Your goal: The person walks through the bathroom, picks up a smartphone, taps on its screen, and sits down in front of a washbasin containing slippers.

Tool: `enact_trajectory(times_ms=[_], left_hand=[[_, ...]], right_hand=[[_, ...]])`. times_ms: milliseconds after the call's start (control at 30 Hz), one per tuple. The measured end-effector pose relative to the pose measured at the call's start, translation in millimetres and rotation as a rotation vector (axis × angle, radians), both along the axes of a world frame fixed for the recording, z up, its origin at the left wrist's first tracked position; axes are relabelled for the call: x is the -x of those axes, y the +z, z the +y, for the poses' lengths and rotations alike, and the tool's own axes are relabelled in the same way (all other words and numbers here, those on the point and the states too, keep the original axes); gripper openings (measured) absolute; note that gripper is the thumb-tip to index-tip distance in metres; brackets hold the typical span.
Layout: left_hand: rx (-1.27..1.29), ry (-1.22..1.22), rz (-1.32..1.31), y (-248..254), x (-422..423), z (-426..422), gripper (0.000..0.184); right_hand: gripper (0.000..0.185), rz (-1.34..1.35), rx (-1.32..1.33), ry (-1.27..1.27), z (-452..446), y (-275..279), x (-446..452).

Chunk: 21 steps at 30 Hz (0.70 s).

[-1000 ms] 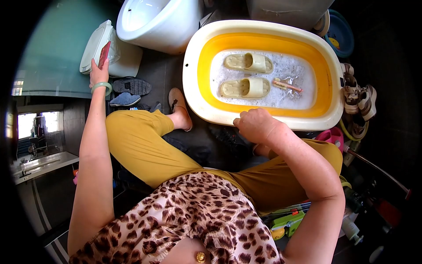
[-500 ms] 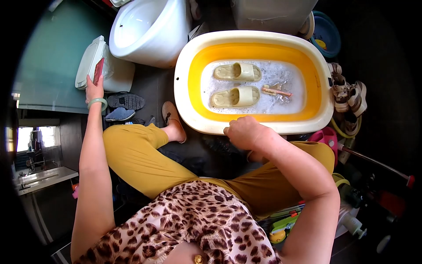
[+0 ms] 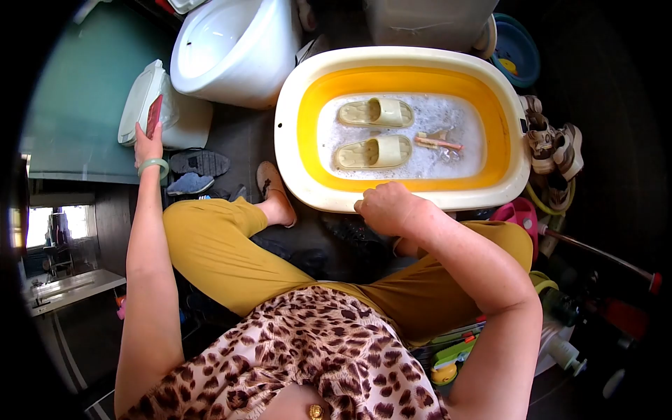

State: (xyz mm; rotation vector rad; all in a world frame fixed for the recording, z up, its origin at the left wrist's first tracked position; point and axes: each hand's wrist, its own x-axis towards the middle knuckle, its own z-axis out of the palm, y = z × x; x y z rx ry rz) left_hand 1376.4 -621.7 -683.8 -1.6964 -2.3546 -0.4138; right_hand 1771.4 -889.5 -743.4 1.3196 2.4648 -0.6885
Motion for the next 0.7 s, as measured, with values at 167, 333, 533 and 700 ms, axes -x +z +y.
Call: enact_trajectory(times_ms=[167, 333, 533, 700], left_hand=[[0.022, -0.019, -0.048, 0.1, 0.8, 0.4, 0.074], [0.019, 0.016, -0.019, -1.9, 5.1, 3.3, 0.073], [0.018, 0.005, -0.015, -1.5, 4.5, 3.5, 0.073], [0.004, 0.002, -0.019, -1.6, 3.7, 2.9, 0.073]], right_hand=[[0.021, 0.015, 0.019, -0.019, -1.0, -2.5, -0.6], [0.022, -0.036, 0.035, -0.017, 0.6, 0.9, 2.6], [0.022, -0.037, 0.037, -0.013, 0.1, 2.6, 2.0], [0.021, -0.038, 0.023, -0.018, -0.3, -5.1, 1.9]])
